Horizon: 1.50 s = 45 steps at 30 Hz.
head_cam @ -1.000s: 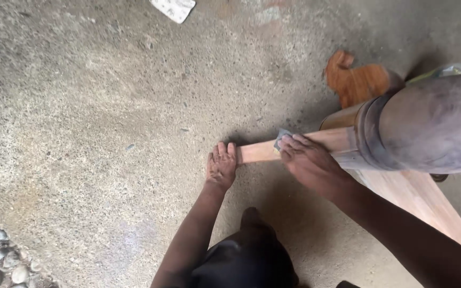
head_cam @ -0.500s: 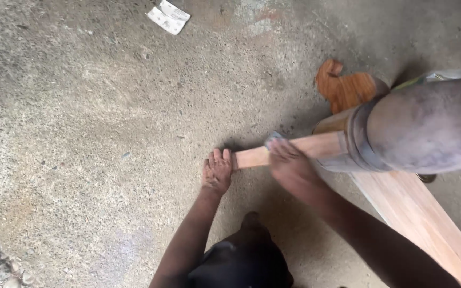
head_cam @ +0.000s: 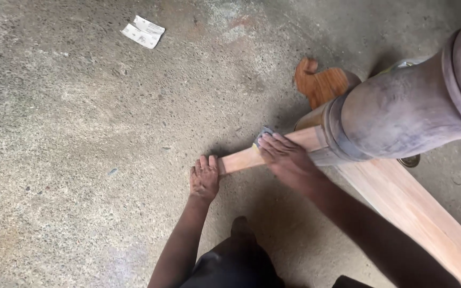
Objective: Sanding the wooden legs and central pillar of a table using sandpaper to smooth the surface.
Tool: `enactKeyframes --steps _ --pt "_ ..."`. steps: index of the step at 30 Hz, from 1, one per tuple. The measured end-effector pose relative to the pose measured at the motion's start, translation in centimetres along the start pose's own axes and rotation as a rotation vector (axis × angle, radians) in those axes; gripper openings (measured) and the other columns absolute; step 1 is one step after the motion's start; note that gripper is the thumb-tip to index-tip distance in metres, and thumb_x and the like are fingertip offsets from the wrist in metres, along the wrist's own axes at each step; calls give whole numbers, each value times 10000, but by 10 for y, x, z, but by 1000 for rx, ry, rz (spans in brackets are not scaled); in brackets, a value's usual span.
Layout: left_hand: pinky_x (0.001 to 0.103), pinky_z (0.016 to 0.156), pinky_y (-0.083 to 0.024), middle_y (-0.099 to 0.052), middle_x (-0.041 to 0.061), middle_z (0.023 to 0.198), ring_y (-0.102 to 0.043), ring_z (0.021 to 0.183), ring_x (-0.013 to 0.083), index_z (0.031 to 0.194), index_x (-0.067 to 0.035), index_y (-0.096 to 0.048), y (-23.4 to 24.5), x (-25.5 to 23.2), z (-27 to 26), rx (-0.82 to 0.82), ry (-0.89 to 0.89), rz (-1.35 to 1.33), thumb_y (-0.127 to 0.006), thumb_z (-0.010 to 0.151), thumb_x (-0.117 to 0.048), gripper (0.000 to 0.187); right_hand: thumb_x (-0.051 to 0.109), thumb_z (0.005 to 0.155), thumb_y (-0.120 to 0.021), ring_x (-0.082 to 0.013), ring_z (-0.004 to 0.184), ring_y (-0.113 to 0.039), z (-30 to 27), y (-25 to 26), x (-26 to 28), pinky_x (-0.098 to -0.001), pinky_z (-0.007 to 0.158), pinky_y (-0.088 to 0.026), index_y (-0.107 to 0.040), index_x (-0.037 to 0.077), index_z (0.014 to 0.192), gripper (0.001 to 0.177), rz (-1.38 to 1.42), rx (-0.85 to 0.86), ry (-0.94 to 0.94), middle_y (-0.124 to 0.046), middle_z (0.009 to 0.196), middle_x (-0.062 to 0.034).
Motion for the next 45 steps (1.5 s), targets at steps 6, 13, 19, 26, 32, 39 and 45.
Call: enactKeyframes --steps 6,13,19,26,32,39,45 --pt "505 1153 -380 -419 249 1445 -435 1381 415 1474 -50 -334 17 -6 -9 102 13 -34 -721 922 -198 690 31 934 -507 -264 1431 -491 -19 -3 -5 -422 1248 -309 -571 43 1358 429 264 -178 81 -522 1511 -141" --pt "521 1125 -361 -402 235 1428 -419 1365 408 1417 -76 -348 -9 4 -5 32 7 -42 -770 853 -217 718 111 969 -531 -279 1404 -490 -7 14 2 -422 1227 -301 -557 -11 1395 444 111 53 202 -538 1495 -163" --pt "511 1136 -402 -452 223 1388 -463 1348 408 1417 -49 -377 12 -3 1 -2 -3 -97 -745 860 -128 672 125 916 -520 -245 1326 -545 50 -2 16 -415 1174 -369 -626 36 1277 386 77 66 78 -616 1388 -125" --pt "649 1090 -334 -373 335 1444 -384 1354 509 1442 60 -298 -15 2 8 -141 53 -222 -855 735 -222 943 202 1071 -427 -211 882 -666 100 17 -10 -388 851 -587 -696 137 983 290 608 837 -419 -684 956 -101" --pt "626 1084 -288 -349 336 1458 -350 1395 490 1474 54 -236 3 2 10 89 58 -155 -844 780 -227 964 257 1081 -397 -217 845 -605 139 -26 37 -412 770 -529 -657 79 1030 319 772 932 -506 -617 954 -112" --pt "576 1160 -327 -414 277 1387 -424 1361 432 1435 19 -291 12 0 -12 114 54 -166 -790 845 -198 802 172 963 -455 -192 914 -642 108 -57 16 -386 818 -531 -694 145 1104 279 486 771 -47 -702 998 -118" --pt "597 1152 -281 -338 335 1439 -342 1397 476 1429 63 -229 4 4 -5 149 50 -196 -754 872 -234 820 171 951 -500 -245 917 -595 103 -129 34 -437 786 -508 -689 57 1030 235 1070 555 -170 -635 1026 -121"
Point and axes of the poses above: each hand's wrist, its own z-axis towards the middle knuckle, its own y-axis out of the back of the hand, x = y × z, the point moved 2 cm from there along z, towards the middle knuckle
